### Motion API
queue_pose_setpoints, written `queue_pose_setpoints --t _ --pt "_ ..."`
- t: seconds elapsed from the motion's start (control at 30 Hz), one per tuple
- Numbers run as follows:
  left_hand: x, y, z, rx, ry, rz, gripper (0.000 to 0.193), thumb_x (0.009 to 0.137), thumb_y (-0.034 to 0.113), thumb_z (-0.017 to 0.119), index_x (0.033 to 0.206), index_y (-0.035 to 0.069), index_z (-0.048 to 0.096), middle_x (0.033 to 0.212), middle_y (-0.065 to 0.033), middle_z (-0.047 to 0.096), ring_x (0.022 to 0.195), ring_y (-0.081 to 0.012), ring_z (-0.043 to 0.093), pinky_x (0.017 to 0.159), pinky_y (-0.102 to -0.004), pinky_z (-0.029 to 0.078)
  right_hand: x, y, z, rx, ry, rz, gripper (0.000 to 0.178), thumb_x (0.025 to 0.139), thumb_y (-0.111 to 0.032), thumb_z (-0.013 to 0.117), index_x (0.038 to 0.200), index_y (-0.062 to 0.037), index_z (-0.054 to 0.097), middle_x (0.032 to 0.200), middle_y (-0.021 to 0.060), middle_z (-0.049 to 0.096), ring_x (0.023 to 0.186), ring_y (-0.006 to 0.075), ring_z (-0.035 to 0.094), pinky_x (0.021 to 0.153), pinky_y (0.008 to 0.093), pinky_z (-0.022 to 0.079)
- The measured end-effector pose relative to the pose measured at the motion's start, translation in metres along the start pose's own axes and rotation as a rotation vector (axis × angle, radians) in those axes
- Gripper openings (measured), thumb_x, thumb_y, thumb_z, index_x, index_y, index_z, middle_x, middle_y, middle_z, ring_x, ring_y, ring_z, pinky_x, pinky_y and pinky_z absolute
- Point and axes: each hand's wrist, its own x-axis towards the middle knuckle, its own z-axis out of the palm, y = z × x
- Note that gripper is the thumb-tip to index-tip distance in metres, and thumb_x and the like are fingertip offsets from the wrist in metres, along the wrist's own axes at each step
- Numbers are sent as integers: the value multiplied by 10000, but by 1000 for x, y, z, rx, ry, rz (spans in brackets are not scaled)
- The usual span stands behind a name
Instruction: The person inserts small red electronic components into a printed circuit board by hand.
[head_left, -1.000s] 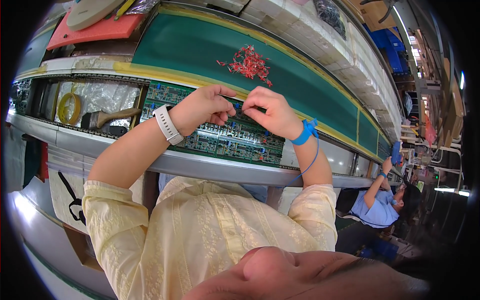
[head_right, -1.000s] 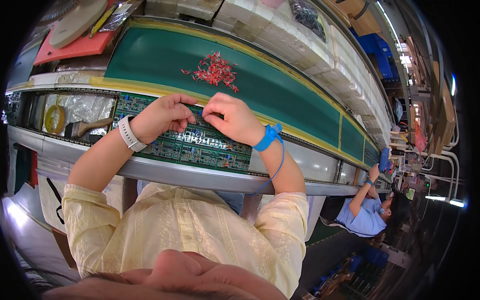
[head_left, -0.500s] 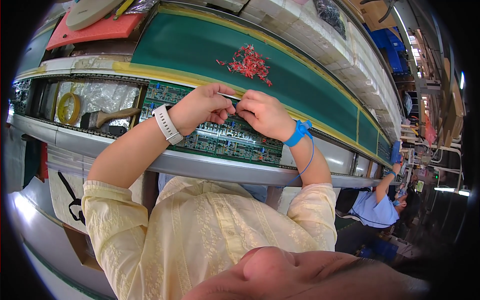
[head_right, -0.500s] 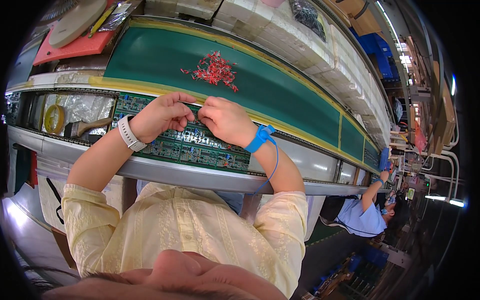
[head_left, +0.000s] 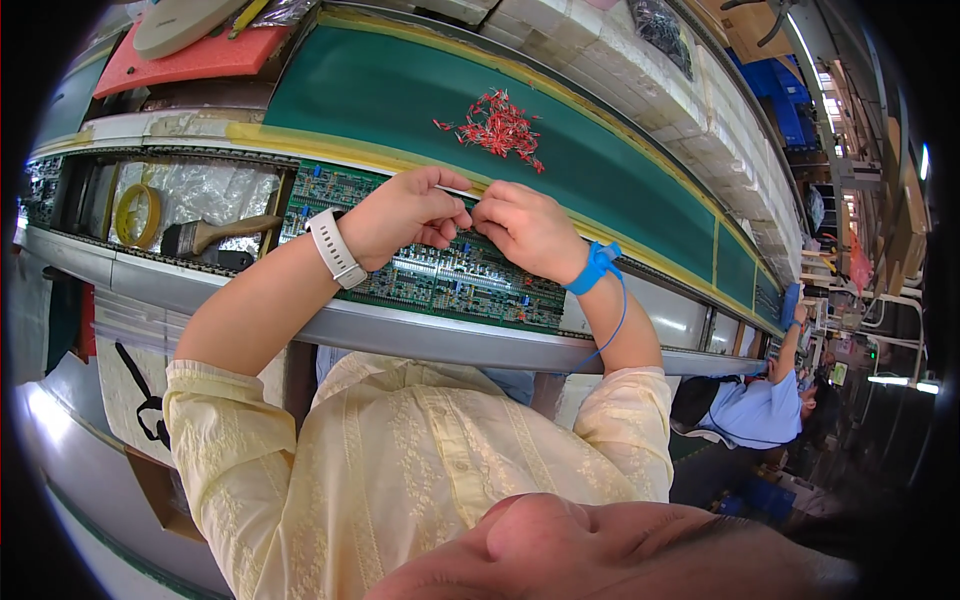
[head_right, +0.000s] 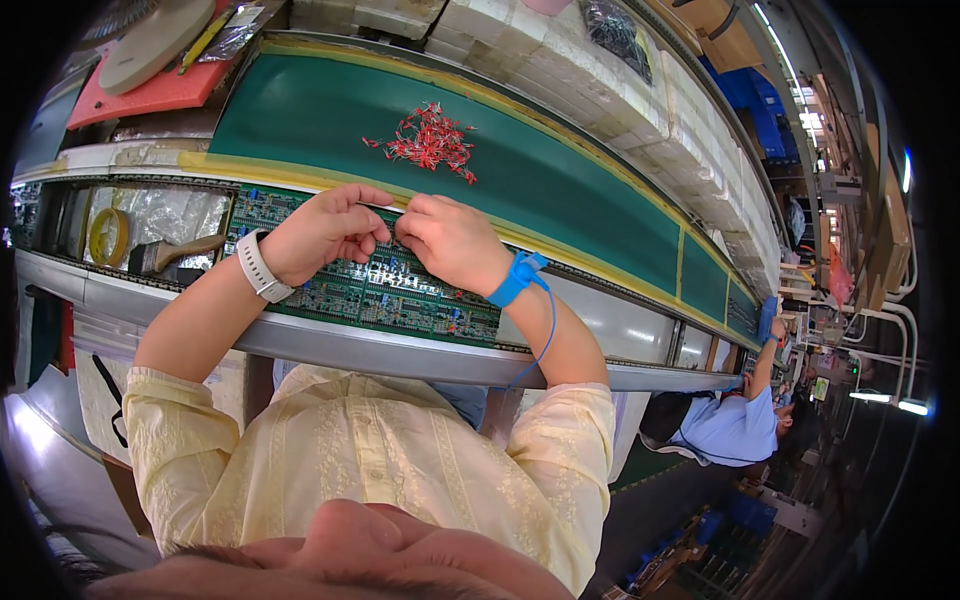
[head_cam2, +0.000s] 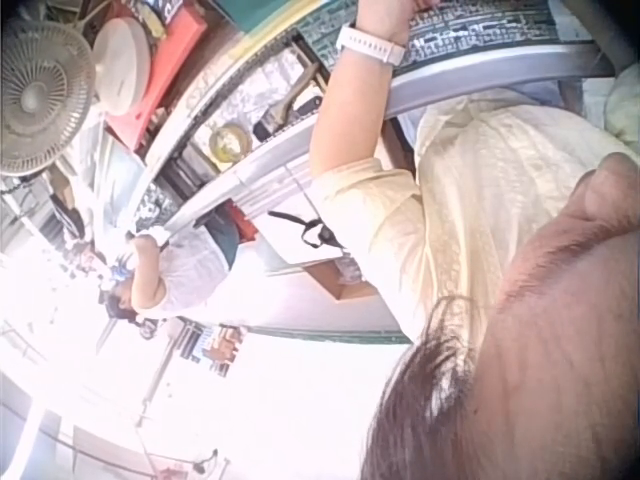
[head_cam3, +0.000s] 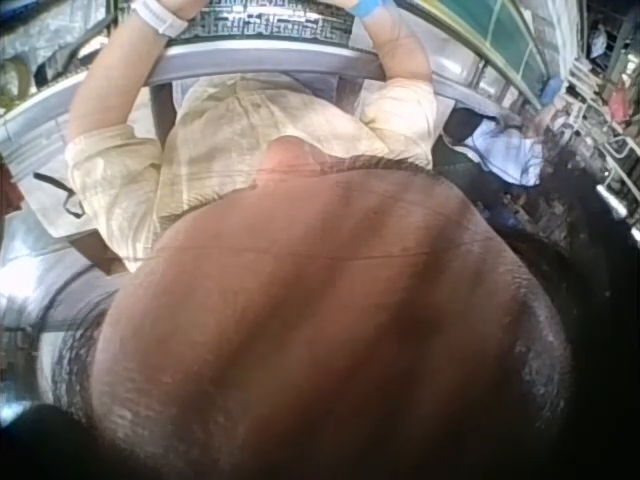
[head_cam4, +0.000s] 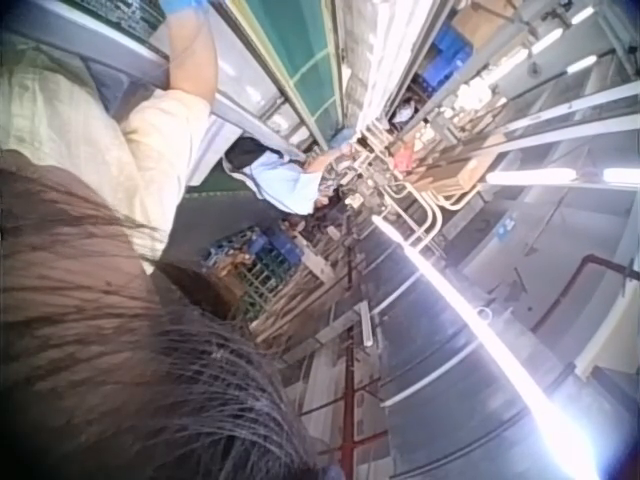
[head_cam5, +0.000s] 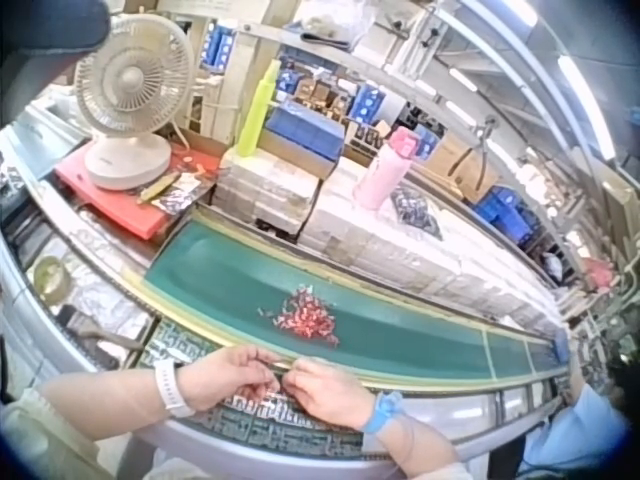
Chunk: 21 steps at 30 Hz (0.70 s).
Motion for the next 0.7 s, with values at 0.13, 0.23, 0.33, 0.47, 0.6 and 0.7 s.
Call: queue_pose_setpoints --t 0.13,0.23,0.33,0.47,0.6,0.7 --pt "1 0 0 9 -6 -6 329 844 87 524 1146 2 426 842 -60 582 674 -84 542 621 -220 489 0 -1 5 -37 44 -10 72 713 -54 617 775 -61 581 794 61 528 769 253 550 643 351 459" --pt "1 -1 0 13 -11 -7 325 847 85 524 1147 2 431 842 -58 582 674 -82 541 621 -216 488 0 0 7 -50 77 -31 96 700 -47 629 780 -61 578 791 59 529 752 250 554 625 347 464" --pt "1 0 0 16 -8 -12 327 849 83 523 1152 3 431 840 -57 583 673 -82 541 621 -216 488 0 -1 7 -60 101 -47 110 693 -41 633 784 -63 576 782 56 528 726 247 558 599 343 467" --pt "1 0 0 20 -4 -16 328 848 83 524 1152 4 431 837 -57 583 673 -83 541 621 -216 488 1 0 9 -98 109 -69 126 677 -33 636 783 -64 575 768 51 526 706 241 561 579 337 471" --pt "1 0 1 18 -3 -18 328 847 82 524 1152 5 430 835 -58 585 671 -85 542 619 -216 487 0 0 10 -134 117 -80 138 664 -27 636 781 -62 574 767 50 526 713 238 563 587 335 474" --pt "1 0 0 15 0 -18 327 846 79 521 1151 5 428 834 -60 586 666 -87 543 616 -217 487 0 0 9 -152 118 -101 136 656 -24 636 772 -57 575 770 50 530 711 235 563 588 332 474"
